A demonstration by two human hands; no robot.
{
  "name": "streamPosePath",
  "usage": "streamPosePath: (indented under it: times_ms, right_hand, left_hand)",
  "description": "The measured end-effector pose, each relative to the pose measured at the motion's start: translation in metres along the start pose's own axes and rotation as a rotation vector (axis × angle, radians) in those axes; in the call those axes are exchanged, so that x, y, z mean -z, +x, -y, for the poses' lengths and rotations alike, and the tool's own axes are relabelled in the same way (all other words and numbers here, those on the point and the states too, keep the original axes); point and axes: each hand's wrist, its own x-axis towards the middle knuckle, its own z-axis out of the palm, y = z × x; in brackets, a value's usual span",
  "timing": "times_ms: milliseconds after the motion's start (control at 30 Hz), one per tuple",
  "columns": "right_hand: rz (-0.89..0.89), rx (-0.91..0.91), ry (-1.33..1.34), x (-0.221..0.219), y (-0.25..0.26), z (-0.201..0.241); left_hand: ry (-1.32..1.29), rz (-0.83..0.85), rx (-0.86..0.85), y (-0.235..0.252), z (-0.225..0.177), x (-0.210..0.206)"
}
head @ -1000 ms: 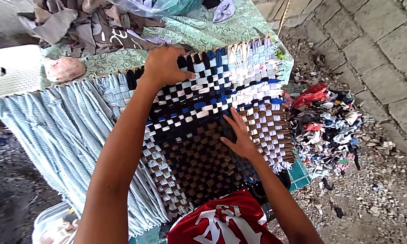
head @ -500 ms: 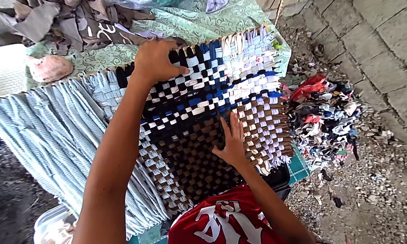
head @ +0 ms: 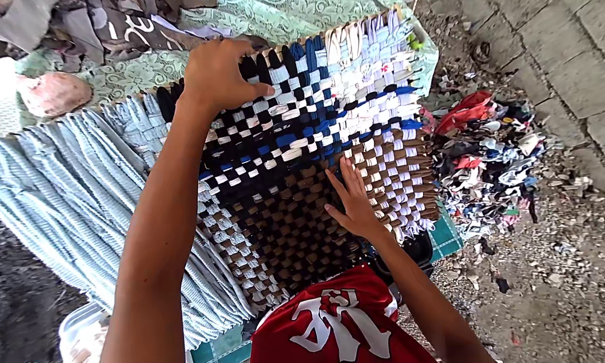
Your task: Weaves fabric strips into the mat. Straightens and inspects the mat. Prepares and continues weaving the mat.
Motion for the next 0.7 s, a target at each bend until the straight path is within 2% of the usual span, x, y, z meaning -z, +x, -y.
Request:
streamPosePath:
  times_ms: [133, 333, 700]
  right_hand:
    - [0.046, -0.048, 0.120, 0.020, -0.019, 0.000]
    - [0.049, -0.105, 0.062, 0.006, -0.037, 0.011]
    - [-0.053, -0.240, -0.122, -0.021, -0.030, 0.034]
  left_hand:
    - [0.001, 0.004, 0.013, 0.000, -0.001, 0.000]
    - [-0.013, -0.008, 0.013, -0.001, -0.002, -0.001]
    - [0.006, 0.010, 0.020, 0.000, -0.002, 0.000]
